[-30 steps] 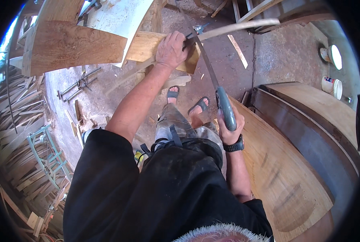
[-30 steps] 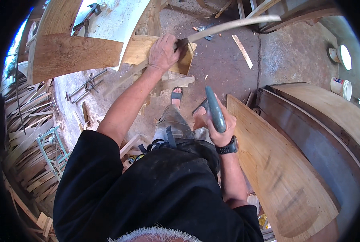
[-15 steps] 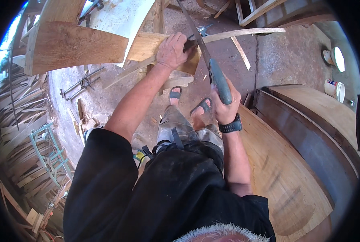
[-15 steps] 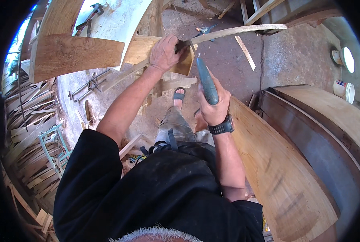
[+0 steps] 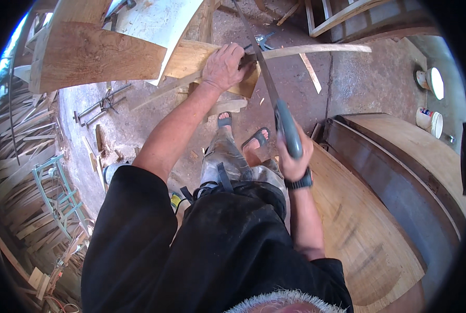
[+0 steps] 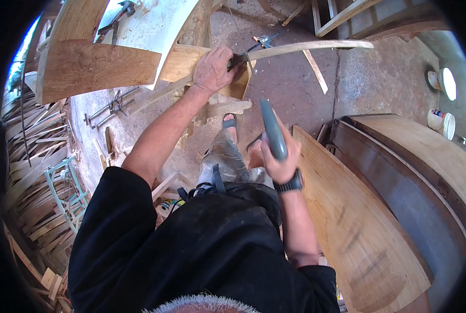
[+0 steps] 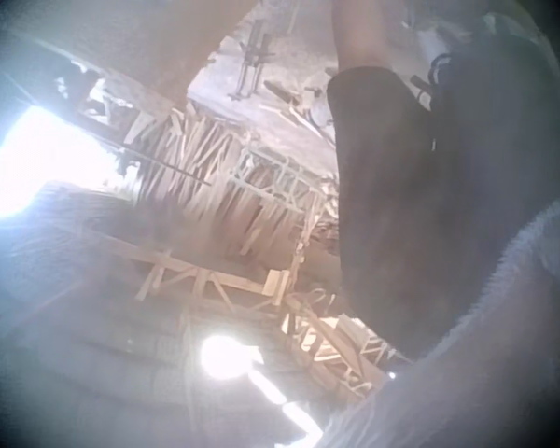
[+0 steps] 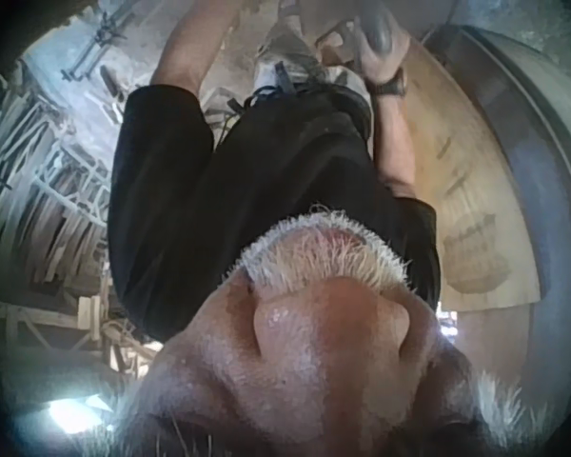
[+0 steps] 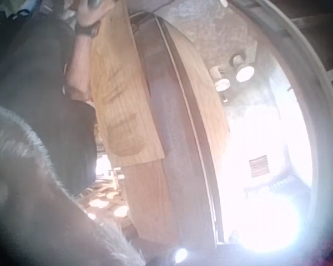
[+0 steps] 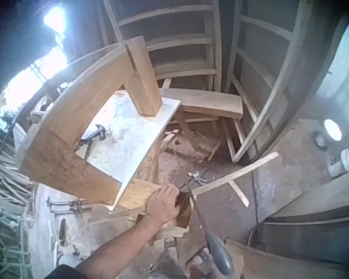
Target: The person saws a piece of wood, takes a nail from a wooden box, and hammers the wood piece onto a larger structure.
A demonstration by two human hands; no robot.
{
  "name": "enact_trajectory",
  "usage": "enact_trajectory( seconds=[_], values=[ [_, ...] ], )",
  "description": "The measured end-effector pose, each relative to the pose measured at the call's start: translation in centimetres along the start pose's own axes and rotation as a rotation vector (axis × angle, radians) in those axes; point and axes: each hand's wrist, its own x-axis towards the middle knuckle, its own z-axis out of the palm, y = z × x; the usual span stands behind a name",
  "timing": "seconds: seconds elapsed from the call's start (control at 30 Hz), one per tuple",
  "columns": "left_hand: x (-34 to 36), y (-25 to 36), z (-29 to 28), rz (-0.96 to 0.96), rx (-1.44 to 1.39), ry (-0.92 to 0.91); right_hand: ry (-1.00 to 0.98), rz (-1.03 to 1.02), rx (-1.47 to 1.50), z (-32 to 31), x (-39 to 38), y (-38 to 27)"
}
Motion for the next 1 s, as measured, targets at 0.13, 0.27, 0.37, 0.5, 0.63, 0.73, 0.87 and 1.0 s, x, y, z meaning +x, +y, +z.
enact_trajectory(
  seconds=[0.13,0.27,0.37,0.5,0.63,0.73,0.87,1.0],
  values=[
    [0.2,0.1,-0.1,0.001,0.033,0.018,0.091,-0.121,0.105,3.3,5.3,-0.5],
    [0.1,0.2,0.0,-0.035,0.064,-0.007,0.083,-0.041,0.096,3.0,4.1,-0.3],
    [-0.1,0.3,0.1,-0.052,0.06,-0.023,0.106,-0.042,0.077,0.8,0.2,0.0],
    [-0.2,0.3,0.0,-0.095,0.074,-0.067,0.16,-0.094,-0.124,-2.5,-4.8,-0.5],
    [-0.1,0.4,-0.1,-0.125,0.144,-0.112,0.139,-0.052,-0.03,-3.2,-2.5,-1.8],
    [-0.4,0.2,0.3,-0.055,0.055,-0.022,0.092,-0.182,-0.043,-1.4,3.4,-3.5],
    [-1.1,-0.3,1.4,-0.002,0.043,-0.012,-0.108,-0.207,-0.043,3.6,12.8,-6.7],
    [-1.5,-1.1,2.9,-0.031,-0.046,0.134,-0.076,-0.486,-0.03,12.3,21.4,-9.1]
  ],
)
